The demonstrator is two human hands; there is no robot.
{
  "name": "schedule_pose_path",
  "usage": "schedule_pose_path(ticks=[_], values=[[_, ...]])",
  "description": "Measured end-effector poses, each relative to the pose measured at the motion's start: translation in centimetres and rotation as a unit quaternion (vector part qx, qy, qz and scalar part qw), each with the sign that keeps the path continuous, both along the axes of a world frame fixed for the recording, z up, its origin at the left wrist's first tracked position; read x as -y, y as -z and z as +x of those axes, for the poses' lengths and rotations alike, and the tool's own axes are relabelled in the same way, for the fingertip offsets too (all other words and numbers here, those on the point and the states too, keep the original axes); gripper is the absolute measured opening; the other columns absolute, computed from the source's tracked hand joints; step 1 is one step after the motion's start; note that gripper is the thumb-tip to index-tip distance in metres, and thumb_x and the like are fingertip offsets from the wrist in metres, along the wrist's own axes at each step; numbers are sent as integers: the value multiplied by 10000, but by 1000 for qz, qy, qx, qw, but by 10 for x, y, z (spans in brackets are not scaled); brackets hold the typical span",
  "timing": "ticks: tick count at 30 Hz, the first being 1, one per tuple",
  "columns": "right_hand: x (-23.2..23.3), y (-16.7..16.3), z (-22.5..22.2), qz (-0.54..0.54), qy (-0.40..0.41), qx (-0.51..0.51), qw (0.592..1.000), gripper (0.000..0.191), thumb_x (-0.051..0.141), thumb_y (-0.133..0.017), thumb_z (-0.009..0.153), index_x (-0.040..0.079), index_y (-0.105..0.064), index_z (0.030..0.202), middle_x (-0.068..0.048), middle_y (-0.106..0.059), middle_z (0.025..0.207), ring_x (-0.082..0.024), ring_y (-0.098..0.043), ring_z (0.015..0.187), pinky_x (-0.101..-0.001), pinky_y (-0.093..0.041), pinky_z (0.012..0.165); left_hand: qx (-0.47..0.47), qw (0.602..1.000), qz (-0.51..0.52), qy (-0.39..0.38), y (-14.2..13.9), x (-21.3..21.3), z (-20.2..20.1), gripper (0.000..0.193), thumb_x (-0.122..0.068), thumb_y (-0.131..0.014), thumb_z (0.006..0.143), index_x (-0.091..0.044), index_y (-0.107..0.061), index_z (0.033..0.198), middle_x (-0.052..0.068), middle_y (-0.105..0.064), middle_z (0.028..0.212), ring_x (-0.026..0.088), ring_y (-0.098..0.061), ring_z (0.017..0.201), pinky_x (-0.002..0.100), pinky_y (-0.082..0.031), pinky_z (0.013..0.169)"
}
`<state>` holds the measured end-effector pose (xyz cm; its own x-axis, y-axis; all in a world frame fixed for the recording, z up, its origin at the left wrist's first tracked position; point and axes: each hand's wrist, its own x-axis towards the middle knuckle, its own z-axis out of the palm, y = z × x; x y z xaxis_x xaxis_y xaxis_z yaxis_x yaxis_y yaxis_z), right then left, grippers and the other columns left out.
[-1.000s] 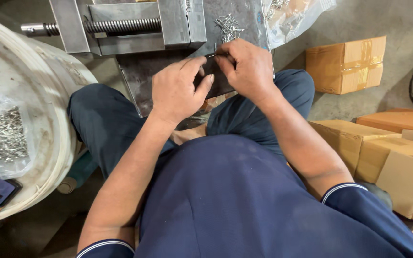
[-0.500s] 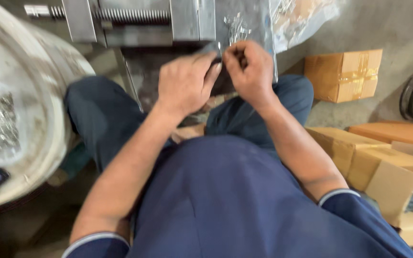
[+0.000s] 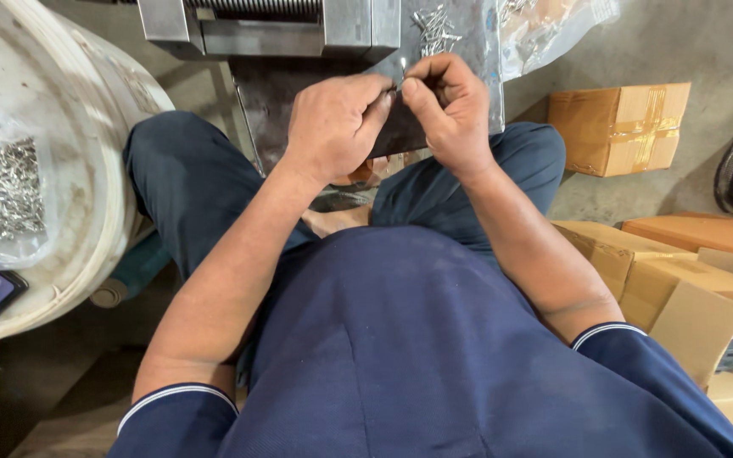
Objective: The person sits on the floor and uses a metal press tool to assemble small metal components. They repeatedly pick up parts, place them into the press, and tighten the screw mechanism to secure them. The person also adjusts the press and transfers finished parts into a nearby container.
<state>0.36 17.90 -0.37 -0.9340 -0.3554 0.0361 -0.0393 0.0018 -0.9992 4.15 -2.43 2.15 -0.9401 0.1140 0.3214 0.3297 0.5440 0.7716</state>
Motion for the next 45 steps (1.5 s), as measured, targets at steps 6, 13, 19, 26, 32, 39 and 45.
schedule_pose_path(ticks=[6, 13, 19, 26, 32, 39, 45], values=[[-6, -12, 0, 59, -20, 33, 998, 120, 55, -688, 1050, 13, -625, 1143, 28, -635, 924, -18, -573, 792, -198, -488, 708, -14, 1000, 5, 2, -1, 1, 5, 89, -169, -676, 986, -83, -690, 1001, 127, -701, 896, 375, -674, 855, 476, -525, 713], [12, -61, -21, 158, 8, -193, 968, 84, 25, -706, 1050, -10, -657, 1109, -39, -647, 974, -88, -584, 842, -261, -515, 761, 11, 995, 98, -25, -6, 7, 4, 231, -200, -722, 954, -47, -695, 1126, 139, -729, 929, 345, -705, 847, 424, -550, 723], [39, -95, -62, 237, -35, -366, 899, 94, -10, -717, 1053, 10, -659, 1125, -109, -663, 1005, -214, -698, 866, -307, -553, 757, 56, 991, 122, -20, -3, 10, 5, 251, -215, -734, 935, -54, -703, 1124, 109, -738, 892, 295, -713, 786, 382, -551, 713], [51, -101, -65, 260, -46, -368, 892, 83, -13, -715, 1049, 12, -666, 1111, -101, -663, 997, -195, -685, 823, -305, -551, 721, 67, 988, 135, -19, -2, 11, 3, 261, -207, -741, 920, -56, -707, 1130, 108, -741, 896, 285, -720, 796, 376, -552, 709], [52, -97, -66, 269, -40, -369, 889, 87, -10, -720, 1044, 21, -671, 1108, -96, -669, 998, -193, -691, 818, -303, -554, 718, 73, 988, 137, -22, -3, 12, 3, 270, -208, -744, 913, -53, -707, 1130, 112, -740, 900, 285, -723, 796, 376, -553, 709], [52, -100, -64, 284, -37, -390, 875, 103, 4, -724, 1045, 24, -689, 1140, -100, -675, 1008, -219, -701, 859, -322, -562, 751, 75, 987, 143, -24, -5, 12, 3, 269, -208, -742, 915, -50, -707, 1130, 116, -741, 897, 290, -725, 797, 379, -559, 721], [27, -78, -52, 273, 22, -327, 904, 116, 25, -745, 1044, 10, -700, 1149, -96, -654, 942, -191, -664, 790, -314, -528, 712, 15, 992, 124, -21, -1, 13, 4, 241, -185, -735, 958, -40, -695, 1147, 148, -726, 960, 321, -724, 871, 388, -562, 757]])
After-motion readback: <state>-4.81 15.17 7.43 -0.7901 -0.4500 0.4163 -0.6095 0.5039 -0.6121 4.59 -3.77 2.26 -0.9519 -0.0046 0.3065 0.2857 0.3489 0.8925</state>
